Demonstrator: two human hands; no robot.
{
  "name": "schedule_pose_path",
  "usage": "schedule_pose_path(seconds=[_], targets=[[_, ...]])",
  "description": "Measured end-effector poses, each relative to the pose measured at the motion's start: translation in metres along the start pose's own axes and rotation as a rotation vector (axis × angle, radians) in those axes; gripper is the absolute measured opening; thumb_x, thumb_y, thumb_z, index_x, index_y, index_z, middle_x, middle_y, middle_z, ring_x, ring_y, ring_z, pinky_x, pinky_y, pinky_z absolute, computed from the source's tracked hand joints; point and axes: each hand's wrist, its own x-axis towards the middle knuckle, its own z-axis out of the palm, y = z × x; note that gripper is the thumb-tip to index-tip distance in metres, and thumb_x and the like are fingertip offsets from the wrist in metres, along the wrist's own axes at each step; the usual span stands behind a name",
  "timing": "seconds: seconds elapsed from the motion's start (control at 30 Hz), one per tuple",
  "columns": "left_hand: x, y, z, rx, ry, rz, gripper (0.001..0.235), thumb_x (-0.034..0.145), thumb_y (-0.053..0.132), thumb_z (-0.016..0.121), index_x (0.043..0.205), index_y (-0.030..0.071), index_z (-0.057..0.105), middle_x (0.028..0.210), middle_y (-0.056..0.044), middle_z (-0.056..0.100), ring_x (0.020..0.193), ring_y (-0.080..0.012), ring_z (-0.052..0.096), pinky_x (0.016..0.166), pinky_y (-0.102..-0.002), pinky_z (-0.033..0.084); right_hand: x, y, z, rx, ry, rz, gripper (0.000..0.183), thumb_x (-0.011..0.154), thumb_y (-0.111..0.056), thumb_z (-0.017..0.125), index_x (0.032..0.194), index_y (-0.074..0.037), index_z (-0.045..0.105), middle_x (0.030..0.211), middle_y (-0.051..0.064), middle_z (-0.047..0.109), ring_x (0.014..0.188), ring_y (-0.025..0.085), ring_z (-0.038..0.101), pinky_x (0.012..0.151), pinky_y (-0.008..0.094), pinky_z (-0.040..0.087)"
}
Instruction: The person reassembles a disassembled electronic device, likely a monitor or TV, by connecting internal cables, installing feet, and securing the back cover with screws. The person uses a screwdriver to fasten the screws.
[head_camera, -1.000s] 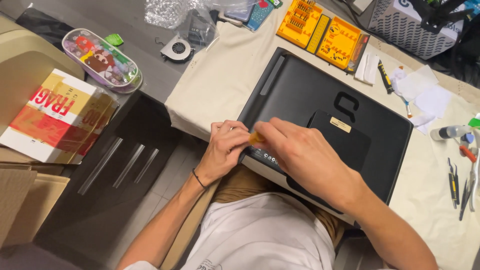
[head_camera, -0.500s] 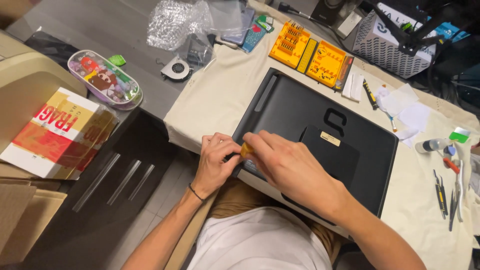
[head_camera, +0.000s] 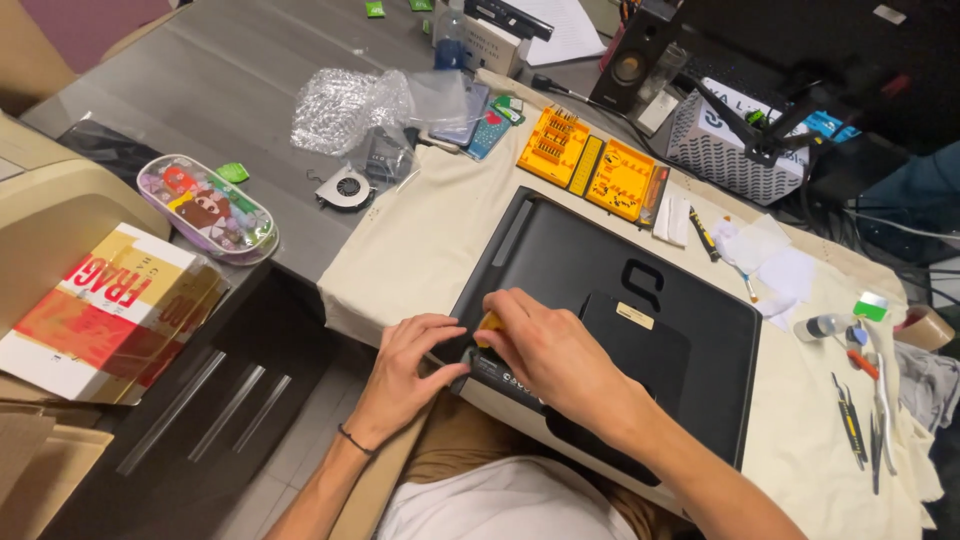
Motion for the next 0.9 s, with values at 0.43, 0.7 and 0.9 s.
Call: schedule_pose_path(seconds=[0.43, 0.7, 0.9], targets=[[-0.004, -0.005, -0.003, 0.041, -0.155, -0.013, 0.074, 0.084, 0.045, 0.097, 0.148, 0.023, 0.068, 0.145, -0.001, 0.067, 0.14, -0.0225, 0.065, 0.123, -0.049, 0.038, 0.006, -0.015, -0.002, 0.091, -0.122, -0.047, 0.009, 0.111, -0.001, 0.057, 0.111, -0.007, 0.051, 0.098, 0.011, 0.056, 0.057, 0.04, 0.067, 0.052, 0.044, 0.053], [-0.009, -0.002, -0.005, 0.071, -0.261, -0.002, 0.095, 0.077, 0.052, 0.101, 0.155, 0.019, 0.06, 0.153, -0.006, 0.059, 0.148, -0.0274, 0.057, 0.129, -0.055, 0.032, 0.003, -0.026, 0.003, 0.016, -0.111, -0.103, 0.019, 0.106, 0.005, 0.064, 0.11, -0.008, 0.05, 0.095, 0.009, 0.055, 0.059, 0.042, 0.067, 0.051, 0.044, 0.054], [-0.01, 0.001, -0.004, 0.139, -0.266, 0.036, 0.095, 0.077, 0.044, 0.101, 0.156, 0.015, 0.056, 0.154, -0.009, 0.057, 0.152, -0.0291, 0.054, 0.129, -0.055, 0.031, 0.001, -0.023, 0.01, -0.027, -0.064, -0.05, 0.012, 0.11, -0.004, 0.062, 0.112, -0.009, 0.051, 0.094, 0.007, 0.053, 0.058, 0.036, 0.067, 0.052, 0.041, 0.054]])
